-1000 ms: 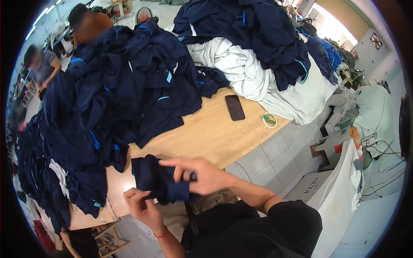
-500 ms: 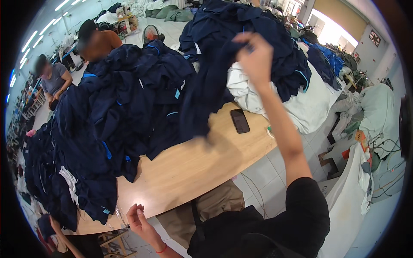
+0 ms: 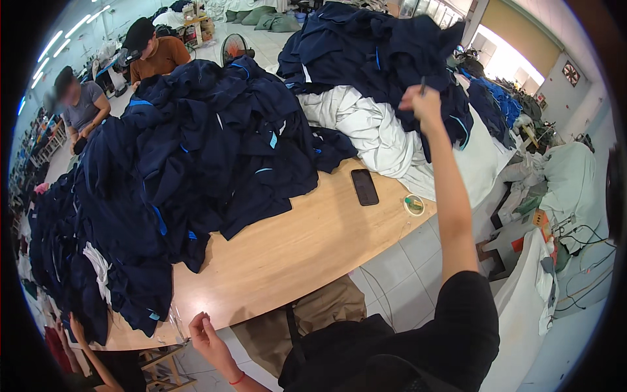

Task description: Trimming loose threads from navy blue athletic shorts using thread snips in a factory setting.

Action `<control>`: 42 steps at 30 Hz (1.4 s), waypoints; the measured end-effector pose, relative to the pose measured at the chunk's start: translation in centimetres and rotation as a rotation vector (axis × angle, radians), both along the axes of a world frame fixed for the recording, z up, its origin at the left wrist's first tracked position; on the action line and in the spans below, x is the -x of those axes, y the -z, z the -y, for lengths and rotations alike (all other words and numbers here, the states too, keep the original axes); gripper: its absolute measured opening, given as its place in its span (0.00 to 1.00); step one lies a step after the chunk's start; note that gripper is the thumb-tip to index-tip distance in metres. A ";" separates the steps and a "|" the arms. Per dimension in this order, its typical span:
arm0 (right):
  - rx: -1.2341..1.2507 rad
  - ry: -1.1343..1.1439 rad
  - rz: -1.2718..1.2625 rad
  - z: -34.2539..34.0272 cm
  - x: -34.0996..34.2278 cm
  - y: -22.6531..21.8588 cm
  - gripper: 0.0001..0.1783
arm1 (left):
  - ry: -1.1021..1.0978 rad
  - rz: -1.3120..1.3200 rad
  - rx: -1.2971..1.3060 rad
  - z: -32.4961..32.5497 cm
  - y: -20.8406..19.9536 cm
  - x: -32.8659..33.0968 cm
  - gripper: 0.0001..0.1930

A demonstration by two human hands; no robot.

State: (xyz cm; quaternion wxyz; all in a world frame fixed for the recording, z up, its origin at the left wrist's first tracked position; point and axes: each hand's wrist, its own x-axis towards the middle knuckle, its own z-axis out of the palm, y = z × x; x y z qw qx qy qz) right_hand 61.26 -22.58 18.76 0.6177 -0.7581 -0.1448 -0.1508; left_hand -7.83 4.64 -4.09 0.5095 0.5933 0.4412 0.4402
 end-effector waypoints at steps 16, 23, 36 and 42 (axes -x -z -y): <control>0.260 -0.448 -0.374 -15.1 28.6 26.0 0.08 | 0.495 -1.057 -0.380 2.8 6.0 -6.5 0.50; 0.148 -0.708 0.520 -30.9 32.1 12.3 0.32 | 0.472 -1.025 -0.354 2.7 5.9 -6.2 0.50; 0.054 -0.937 0.285 -26.2 37.1 13.7 0.09 | 0.446 -0.991 -0.348 3.3 7.2 -5.3 0.52; 0.222 -0.824 -0.601 -10.8 40.4 20.7 0.06 | 0.326 -0.712 -0.299 3.1 6.9 -5.9 0.56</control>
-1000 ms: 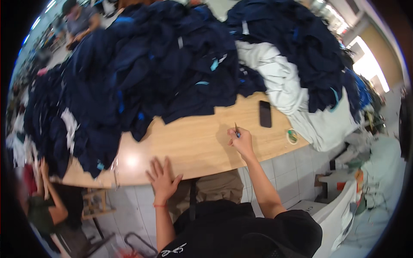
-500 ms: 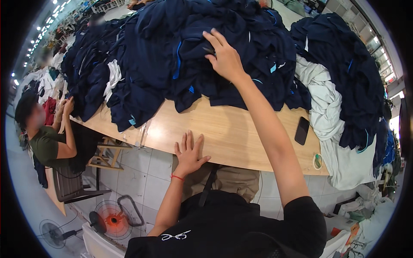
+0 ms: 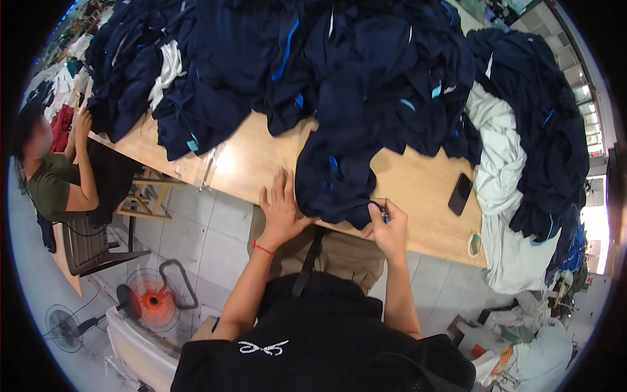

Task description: Trimming loose threads from navy blue athletic shorts using thread snips in a factory setting.

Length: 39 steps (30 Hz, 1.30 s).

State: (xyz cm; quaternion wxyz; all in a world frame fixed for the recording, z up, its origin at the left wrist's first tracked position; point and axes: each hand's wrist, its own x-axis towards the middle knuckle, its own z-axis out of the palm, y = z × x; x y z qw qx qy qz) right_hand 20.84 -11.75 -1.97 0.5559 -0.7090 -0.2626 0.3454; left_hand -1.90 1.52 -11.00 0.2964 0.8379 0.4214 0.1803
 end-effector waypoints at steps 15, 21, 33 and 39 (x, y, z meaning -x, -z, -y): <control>-0.192 0.409 0.147 2.5 -8.6 -3.0 0.15 | -0.401 0.497 -0.075 -8.1 -7.3 -1.8 0.15; 0.169 0.325 0.165 4.0 -6.3 3.0 0.08 | -0.293 0.434 0.106 2.4 -7.6 -2.4 0.13; 0.033 0.075 0.397 -4.8 -3.7 8.2 0.16 | -0.406 0.127 0.266 2.6 -2.5 -1.6 0.17; -0.046 0.093 0.545 -7.1 -2.7 10.0 0.11 | -0.330 0.189 0.394 2.7 -2.4 -1.0 0.16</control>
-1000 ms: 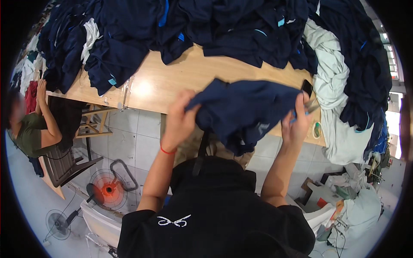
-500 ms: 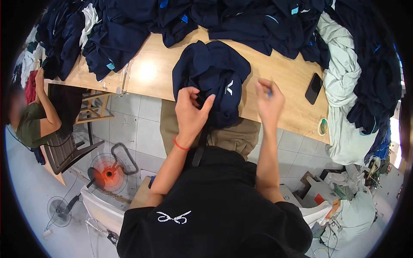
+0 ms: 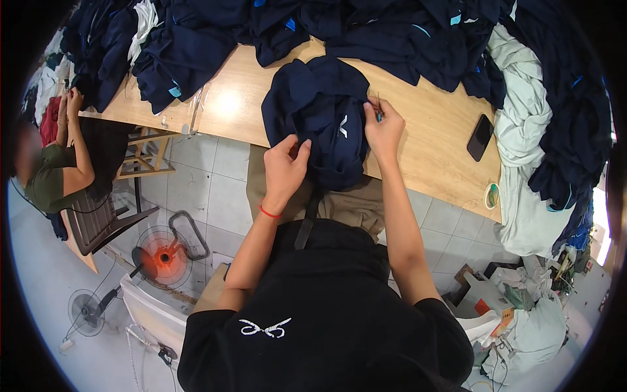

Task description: Trimming loose threads from navy blue athletic shorts using thread snips in a factory setting.

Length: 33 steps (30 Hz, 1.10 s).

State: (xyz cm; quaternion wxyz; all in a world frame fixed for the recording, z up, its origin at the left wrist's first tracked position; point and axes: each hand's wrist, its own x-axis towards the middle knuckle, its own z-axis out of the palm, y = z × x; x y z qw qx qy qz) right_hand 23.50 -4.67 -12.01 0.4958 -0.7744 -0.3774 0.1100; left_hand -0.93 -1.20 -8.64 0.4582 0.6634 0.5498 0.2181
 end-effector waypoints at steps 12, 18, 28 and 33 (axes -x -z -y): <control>-0.397 0.052 -1.190 11.8 -8.6 -15.9 0.10 | -0.249 1.540 0.872 -6.4 -6.6 6.8 0.21; -0.450 0.175 -0.954 13.8 -5.5 -19.6 0.14 | -0.374 1.481 0.773 -6.5 -8.3 5.8 0.15; -0.513 0.299 -0.943 15.2 -5.5 -19.3 0.16 | -0.548 1.281 0.620 -5.2 -9.9 5.0 0.11; -0.520 0.183 -0.976 15.9 -6.2 -18.9 0.16 | -0.463 1.311 0.635 -5.3 -9.6 5.1 0.11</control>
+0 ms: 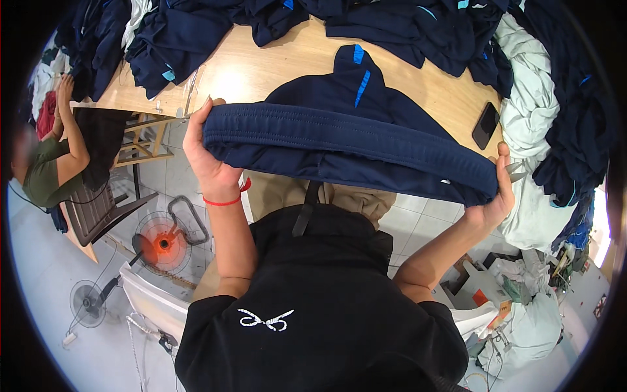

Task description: Trimming loose threads from navy blue athletic shorts using thread snips in a factory setting.

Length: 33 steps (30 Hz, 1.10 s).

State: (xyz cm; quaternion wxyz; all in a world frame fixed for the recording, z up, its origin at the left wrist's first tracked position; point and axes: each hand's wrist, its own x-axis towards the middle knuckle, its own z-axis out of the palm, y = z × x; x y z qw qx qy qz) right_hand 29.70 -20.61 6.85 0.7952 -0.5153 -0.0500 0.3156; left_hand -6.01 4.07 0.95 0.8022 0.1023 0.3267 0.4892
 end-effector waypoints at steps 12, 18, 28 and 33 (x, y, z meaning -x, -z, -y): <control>-0.113 -0.052 -0.155 2.2 -2.9 2.8 0.22 | -0.023 -0.119 0.016 0.6 -0.6 -0.8 0.13; -0.099 0.043 -0.243 1.2 -3.3 3.4 0.18 | 0.288 0.375 -0.296 -0.2 2.5 0.6 0.22; -0.366 -0.268 -0.855 1.4 -3.8 3.4 0.14 | 0.142 0.995 0.155 -0.4 3.4 0.1 0.58; -0.382 -0.225 -0.869 1.4 -3.2 2.5 0.11 | 0.154 1.006 0.128 -0.6 4.1 0.4 0.58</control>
